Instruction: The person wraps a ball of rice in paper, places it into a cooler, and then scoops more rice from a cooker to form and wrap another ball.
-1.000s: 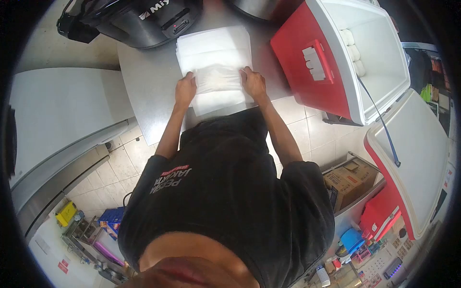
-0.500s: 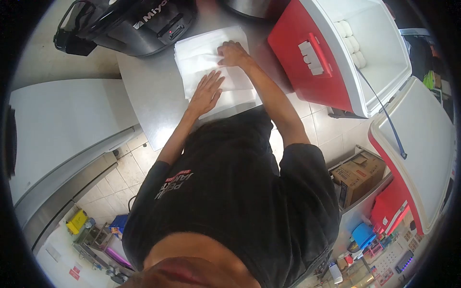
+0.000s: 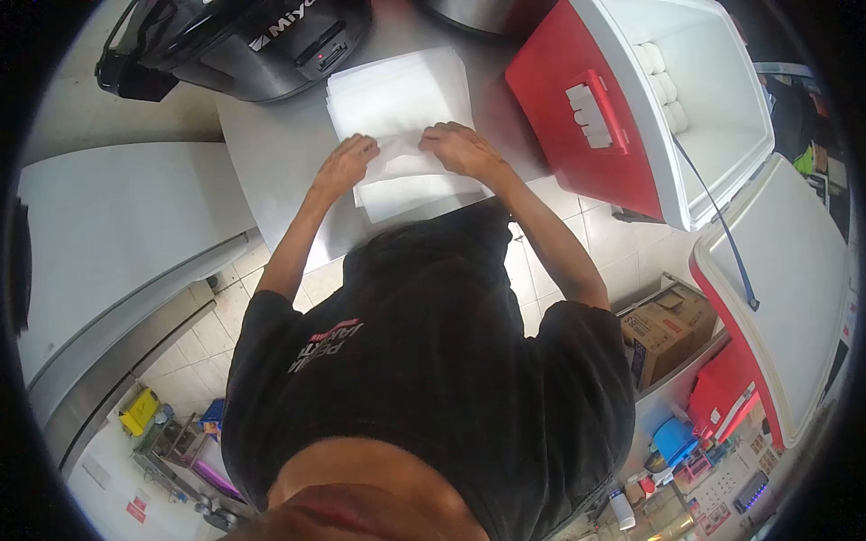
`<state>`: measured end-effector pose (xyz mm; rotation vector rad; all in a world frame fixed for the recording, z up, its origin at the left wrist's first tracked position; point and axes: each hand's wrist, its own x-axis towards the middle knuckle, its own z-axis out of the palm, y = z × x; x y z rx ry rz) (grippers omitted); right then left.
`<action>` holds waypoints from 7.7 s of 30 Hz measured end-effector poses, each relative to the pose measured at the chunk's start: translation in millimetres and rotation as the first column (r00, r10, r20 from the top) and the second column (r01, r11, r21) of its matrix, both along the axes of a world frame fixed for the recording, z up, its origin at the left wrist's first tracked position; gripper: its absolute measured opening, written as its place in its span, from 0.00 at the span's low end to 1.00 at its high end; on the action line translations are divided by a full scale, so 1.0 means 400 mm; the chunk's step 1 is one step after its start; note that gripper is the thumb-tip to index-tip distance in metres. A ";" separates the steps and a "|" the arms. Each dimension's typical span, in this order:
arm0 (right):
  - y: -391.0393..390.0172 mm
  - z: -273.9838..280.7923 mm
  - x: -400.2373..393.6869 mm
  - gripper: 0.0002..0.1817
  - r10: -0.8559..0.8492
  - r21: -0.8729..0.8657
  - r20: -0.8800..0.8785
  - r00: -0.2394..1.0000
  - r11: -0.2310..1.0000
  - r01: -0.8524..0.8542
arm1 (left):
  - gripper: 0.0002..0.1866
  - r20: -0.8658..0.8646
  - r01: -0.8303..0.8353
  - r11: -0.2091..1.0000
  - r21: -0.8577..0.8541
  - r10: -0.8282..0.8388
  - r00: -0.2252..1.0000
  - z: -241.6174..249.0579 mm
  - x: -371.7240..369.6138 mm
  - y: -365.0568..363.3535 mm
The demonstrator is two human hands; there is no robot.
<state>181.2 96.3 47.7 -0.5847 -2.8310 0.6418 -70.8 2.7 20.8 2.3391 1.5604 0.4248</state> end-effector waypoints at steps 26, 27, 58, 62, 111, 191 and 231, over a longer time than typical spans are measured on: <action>0.025 -0.044 -0.018 0.13 0.021 -0.045 -0.174 0.985 0.999 -0.030 | 0.18 0.460 -0.197 0.976 -0.088 0.215 0.861 -0.023 0.157 -0.065; 0.012 -0.043 -0.009 0.13 0.020 -0.047 -0.172 0.985 0.998 -0.028 | 0.18 0.461 -0.195 0.977 -0.091 0.215 0.861 -0.035 0.151 -0.072; -0.080 -0.085 0.063 0.11 -0.106 -0.035 -0.133 0.985 0.994 0.102 | 0.10 0.156 -0.016 0.992 0.123 -0.003 0.988 -0.029 0.030 -0.091; -0.072 -0.134 0.069 0.10 -0.094 0.008 -0.117 0.989 0.995 0.096 | 0.11 0.172 -0.062 0.994 0.088 0.046 0.984 -0.080 0.032 -0.096; -0.044 0.083 -0.069 0.41 -0.715 -0.798 -0.041 0.698 0.445 0.408 | 0.11 0.838 -0.522 0.791 -0.320 0.493 0.233 0.077 0.218 0.001; 0.440 0.182 0.442 0.27 -0.731 -0.086 0.446 0.517 0.540 0.837 | 0.05 0.479 -0.545 0.803 -0.241 0.587 0.653 -0.037 0.187 0.055; 1.138 0.492 -0.009 0.14 -0.474 0.505 -0.044 0.879 0.749 0.429 | 0.34 0.984 -0.623 0.765 -0.162 0.075 -0.164 0.404 0.307 0.723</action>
